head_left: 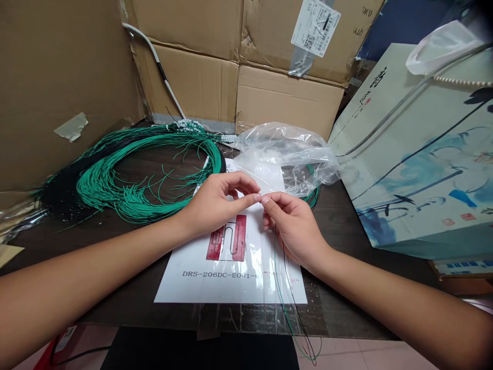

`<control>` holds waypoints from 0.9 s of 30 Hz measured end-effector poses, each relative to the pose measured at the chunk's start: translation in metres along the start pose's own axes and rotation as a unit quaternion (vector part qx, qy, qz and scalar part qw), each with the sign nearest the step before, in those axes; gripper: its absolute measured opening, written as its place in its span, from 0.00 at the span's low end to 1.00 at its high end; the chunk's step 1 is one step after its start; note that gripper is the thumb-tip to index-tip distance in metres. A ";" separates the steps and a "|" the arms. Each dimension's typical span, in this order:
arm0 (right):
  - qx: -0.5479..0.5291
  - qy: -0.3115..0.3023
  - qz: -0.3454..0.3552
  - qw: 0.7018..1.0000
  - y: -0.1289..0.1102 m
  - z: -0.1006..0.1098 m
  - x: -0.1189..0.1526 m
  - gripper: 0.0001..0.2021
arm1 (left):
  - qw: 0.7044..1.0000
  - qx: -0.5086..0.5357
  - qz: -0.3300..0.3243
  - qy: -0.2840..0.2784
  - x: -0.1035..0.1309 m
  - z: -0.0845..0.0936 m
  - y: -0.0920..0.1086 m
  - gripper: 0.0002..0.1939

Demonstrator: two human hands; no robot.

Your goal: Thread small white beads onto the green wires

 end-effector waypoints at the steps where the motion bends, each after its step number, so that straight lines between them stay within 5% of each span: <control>1: 0.011 0.004 0.006 1.000 -0.001 0.000 0.001 0.11 | 1.000 0.002 -0.002 -0.004 0.000 0.000 0.000 0.04; 14: 0.091 0.025 0.043 0.995 -0.011 -0.002 0.002 0.13 | 1.000 0.003 0.005 -0.013 0.000 -0.001 -0.002 0.05; 20: 0.046 0.052 0.057 0.996 -0.011 0.000 -0.001 0.14 | 0.996 -0.034 -0.076 0.033 -0.013 0.011 0.023 0.09; 23: 0.019 0.044 0.080 0.996 -0.013 0.000 -0.002 0.15 | 0.974 -0.187 -0.095 -0.089 -0.033 -0.011 0.031 0.16; 25: 0.011 0.038 0.105 0.994 -0.017 -0.001 -0.002 0.15 | 0.919 -0.335 -0.079 -0.193 -0.048 -0.031 0.023 0.21; 27: 0.002 0.031 0.125 0.992 -0.020 -0.001 0.000 0.15 | 0.886 -0.399 -0.060 -0.229 -0.066 -0.041 0.013 0.24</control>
Point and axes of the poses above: each hand's wrist, its own x-axis away from the middle knuckle, its own z-axis out of the back of the hand, y = z × x, the point moved 6 cm from there along -x, towards the middle knuckle, and after that the axes turned 5 degrees about y, right-handed, at the moved point
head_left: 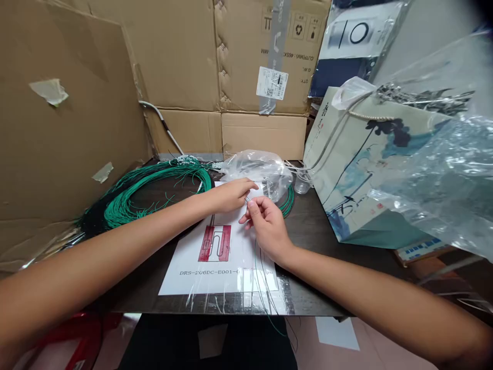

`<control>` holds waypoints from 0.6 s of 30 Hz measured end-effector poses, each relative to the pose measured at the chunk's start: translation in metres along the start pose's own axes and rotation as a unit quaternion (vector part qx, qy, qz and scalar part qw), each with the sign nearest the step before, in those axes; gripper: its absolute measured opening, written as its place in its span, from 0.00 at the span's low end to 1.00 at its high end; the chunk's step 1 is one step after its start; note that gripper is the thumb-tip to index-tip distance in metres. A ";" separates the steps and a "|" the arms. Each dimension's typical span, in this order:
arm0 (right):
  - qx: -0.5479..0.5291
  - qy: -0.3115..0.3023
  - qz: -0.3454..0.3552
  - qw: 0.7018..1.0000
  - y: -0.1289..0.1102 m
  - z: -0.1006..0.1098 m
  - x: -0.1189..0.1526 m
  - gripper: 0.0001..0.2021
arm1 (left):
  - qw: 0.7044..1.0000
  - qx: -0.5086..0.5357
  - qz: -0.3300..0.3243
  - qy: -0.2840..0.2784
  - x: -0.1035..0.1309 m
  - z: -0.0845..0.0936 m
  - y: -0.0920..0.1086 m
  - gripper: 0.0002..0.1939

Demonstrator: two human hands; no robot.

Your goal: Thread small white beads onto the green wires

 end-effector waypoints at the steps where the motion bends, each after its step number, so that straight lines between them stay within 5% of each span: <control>1: -0.005 -0.004 0.007 1.000 -0.001 0.000 0.000 0.15 | 1.000 -0.022 0.015 -0.010 -0.010 -0.003 -0.005 0.26; 9: -0.012 -0.013 0.007 1.000 0.006 0.000 -0.008 0.15 | 0.969 -0.152 0.190 -0.026 -0.057 -0.005 -0.050 0.16; 18: 0.012 -0.013 -0.028 0.999 0.022 0.000 -0.017 0.16 | 0.971 -0.156 0.179 -0.016 -0.058 0.006 -0.043 0.14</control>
Point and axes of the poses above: each hand's wrist, its own x-axis away from the middle knuckle, its own z-axis out of the back of the hand, y = z × x, the point moved 6 cm from there along -x, towards the middle knuckle, and after that the axes turned 5 degrees about y, right-handed, at the moved point
